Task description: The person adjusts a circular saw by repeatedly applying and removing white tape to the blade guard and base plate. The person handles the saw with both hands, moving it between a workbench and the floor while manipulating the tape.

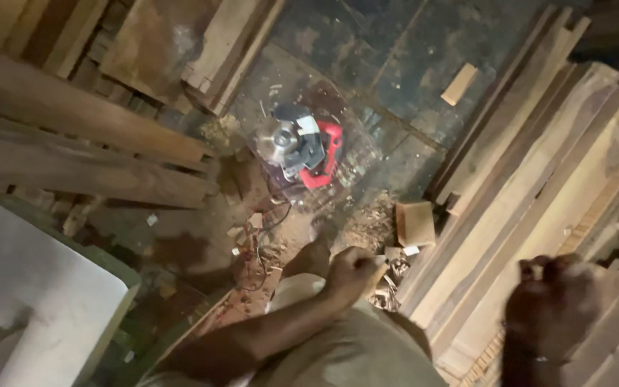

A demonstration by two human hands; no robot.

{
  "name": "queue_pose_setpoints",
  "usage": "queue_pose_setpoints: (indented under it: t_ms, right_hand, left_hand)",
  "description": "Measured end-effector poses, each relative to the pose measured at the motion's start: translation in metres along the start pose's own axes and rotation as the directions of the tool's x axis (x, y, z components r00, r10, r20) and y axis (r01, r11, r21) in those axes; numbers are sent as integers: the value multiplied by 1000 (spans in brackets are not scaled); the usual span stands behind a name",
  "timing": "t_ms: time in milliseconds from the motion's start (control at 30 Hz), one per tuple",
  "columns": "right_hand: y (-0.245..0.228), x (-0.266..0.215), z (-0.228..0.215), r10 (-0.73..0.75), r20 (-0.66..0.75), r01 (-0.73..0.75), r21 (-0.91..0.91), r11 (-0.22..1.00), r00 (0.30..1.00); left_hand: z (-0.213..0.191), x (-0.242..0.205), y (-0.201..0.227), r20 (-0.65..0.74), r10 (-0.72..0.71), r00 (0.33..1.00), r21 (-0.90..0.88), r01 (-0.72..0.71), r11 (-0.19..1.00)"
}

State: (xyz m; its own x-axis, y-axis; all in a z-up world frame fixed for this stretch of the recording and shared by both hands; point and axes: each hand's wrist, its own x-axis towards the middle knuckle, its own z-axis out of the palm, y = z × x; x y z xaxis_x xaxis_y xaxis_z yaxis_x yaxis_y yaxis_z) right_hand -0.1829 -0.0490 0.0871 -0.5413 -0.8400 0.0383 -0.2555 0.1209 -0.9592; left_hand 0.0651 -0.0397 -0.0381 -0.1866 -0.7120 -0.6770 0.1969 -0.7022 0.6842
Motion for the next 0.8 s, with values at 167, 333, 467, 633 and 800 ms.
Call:
queue_pose_setpoints:
  t_ms: [167,333,467,633,800]
  right_hand:
    - [-7,44,47,254,251,-303,181,936,934]
    - [10,28,140,330,592,-411,1,912,735]
    - [35,43,194,147,815,-457,157,875,560]
    - [75,67,231,30,907,-482,194,855,419]
    - [116,74,258,150,882,-600,171,782,446]
  left_hand:
    - [-56,20,30,-5,311,950,244,-300,922]
    - [-68,26,82,-16,202,979,202,-195,960]
    - [-72,34,120,-1,382,924,307,-363,880]
    - [-64,58,140,-115,273,955,453,-194,870]
    - [-59,101,147,-304,274,913,596,-42,802]
